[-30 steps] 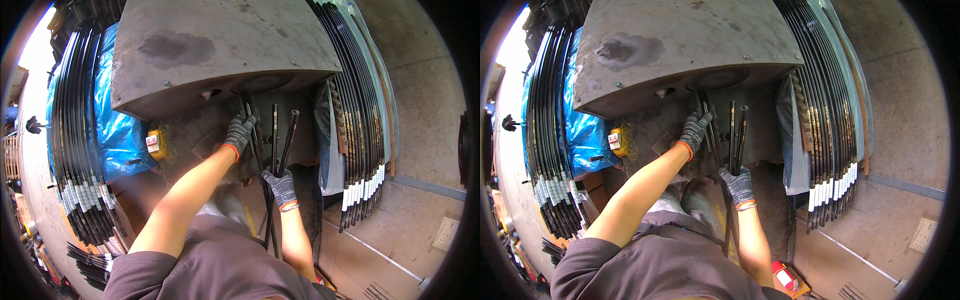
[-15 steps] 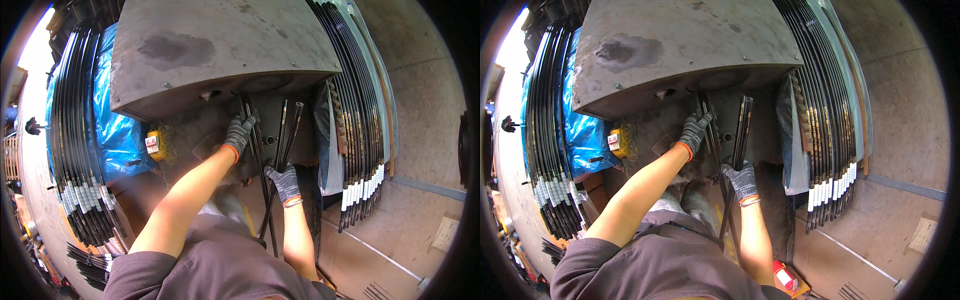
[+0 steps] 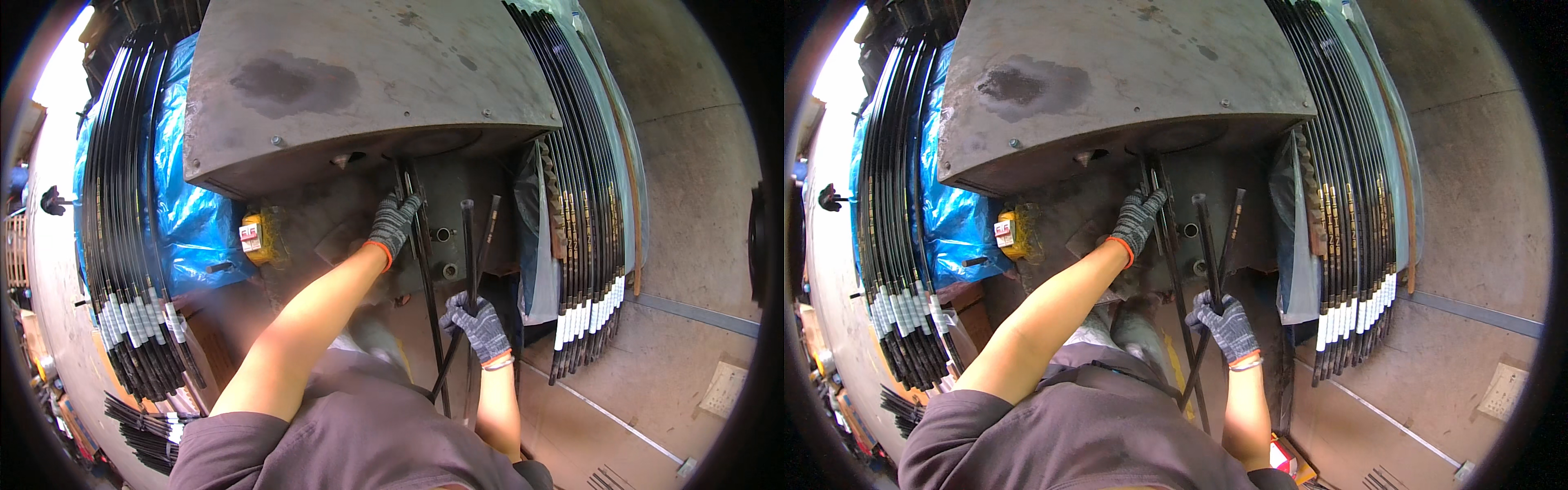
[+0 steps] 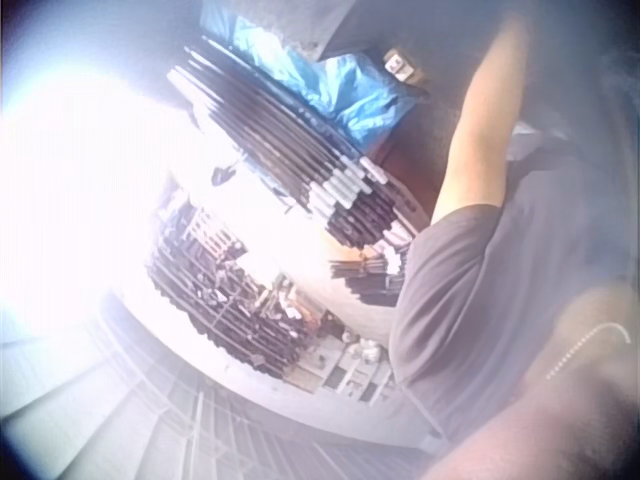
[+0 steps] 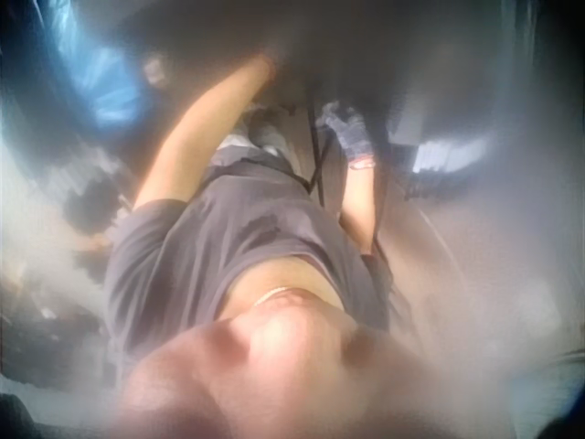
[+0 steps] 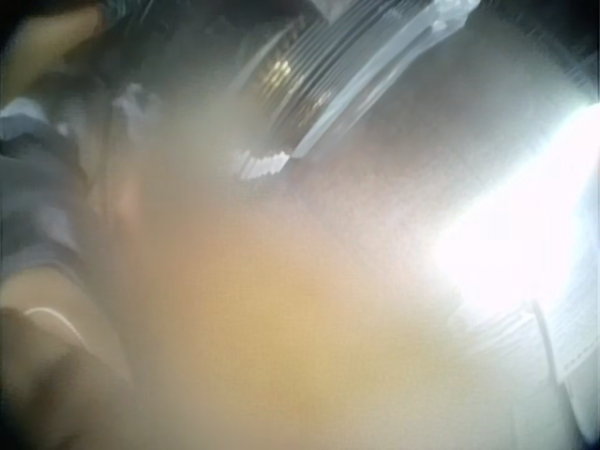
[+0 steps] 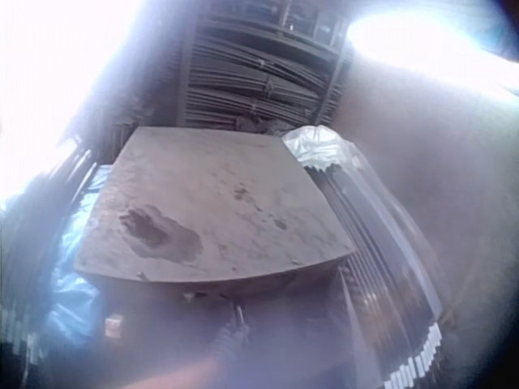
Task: The person inserts long black metal rods into a machine one by one, likely for cutting or grinding. After processing, the rods are placed into a vertical rack to the right. The person wears gloves and handles the rods with both hands throughout the task.
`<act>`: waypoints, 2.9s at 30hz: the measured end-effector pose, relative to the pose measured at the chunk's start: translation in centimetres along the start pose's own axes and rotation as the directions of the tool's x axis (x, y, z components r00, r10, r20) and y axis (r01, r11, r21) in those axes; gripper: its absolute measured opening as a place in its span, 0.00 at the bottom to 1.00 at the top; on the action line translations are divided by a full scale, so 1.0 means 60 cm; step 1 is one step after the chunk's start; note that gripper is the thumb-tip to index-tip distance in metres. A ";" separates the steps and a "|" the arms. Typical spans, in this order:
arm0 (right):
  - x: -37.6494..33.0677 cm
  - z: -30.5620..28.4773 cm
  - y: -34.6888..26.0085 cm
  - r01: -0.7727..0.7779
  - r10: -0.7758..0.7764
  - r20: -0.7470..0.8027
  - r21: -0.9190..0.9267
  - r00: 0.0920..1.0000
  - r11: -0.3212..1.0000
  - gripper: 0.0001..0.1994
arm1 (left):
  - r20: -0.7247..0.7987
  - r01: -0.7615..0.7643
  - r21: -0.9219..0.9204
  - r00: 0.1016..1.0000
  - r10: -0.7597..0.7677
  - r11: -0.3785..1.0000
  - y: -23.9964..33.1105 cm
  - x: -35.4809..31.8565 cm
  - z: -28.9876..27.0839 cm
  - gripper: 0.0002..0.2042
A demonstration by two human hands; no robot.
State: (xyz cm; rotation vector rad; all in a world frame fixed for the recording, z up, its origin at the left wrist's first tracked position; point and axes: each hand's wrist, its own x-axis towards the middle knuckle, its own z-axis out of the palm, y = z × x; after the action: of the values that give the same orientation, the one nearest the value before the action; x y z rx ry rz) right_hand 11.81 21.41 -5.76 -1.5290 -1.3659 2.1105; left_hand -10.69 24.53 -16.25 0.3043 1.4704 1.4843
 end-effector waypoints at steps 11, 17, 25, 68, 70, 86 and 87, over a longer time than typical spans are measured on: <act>-0.092 -0.077 -0.034 -0.095 0.077 0.174 0.100 0.982 0.990 0.12 | -0.009 0.000 -0.025 1.000 0.000 1.000 0.000 0.003 -0.003 0.10; -0.058 -0.074 0.003 -0.209 0.203 -0.109 -0.043 0.973 0.977 0.09 | -0.038 0.018 0.103 0.999 -0.014 0.994 -0.005 0.011 -0.002 0.10; -0.132 -0.140 0.019 -0.319 0.316 -0.041 -0.079 0.948 0.945 0.07 | -0.034 0.020 0.059 0.999 -0.018 0.998 0.019 -0.007 0.001 0.11; 0.097 0.052 0.077 0.018 -0.021 -0.231 -0.019 0.973 1.000 0.06 | -0.045 0.073 0.034 0.996 -0.072 0.997 0.014 -0.004 -0.006 0.13; 0.103 0.053 0.086 0.037 -0.032 -0.242 0.016 0.970 0.999 0.06 | -0.049 0.080 0.041 0.996 -0.078 0.996 0.008 -0.001 -0.007 0.14; 0.105 0.059 0.065 0.087 -0.071 -0.219 0.064 0.973 0.994 0.03 | -0.058 0.051 -0.036 0.997 -0.053 0.998 0.009 0.001 -0.005 0.13; 0.107 0.060 0.064 0.079 -0.062 -0.221 0.071 0.973 0.994 0.03 | -0.069 0.043 -0.030 0.997 -0.045 0.999 0.016 -0.005 -0.003 0.13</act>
State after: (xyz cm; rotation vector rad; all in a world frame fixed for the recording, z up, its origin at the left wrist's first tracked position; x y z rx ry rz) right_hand 7.23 21.24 -12.66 -1.6007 -1.2263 1.8676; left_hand -11.10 24.43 -15.36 0.2036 1.5001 1.4923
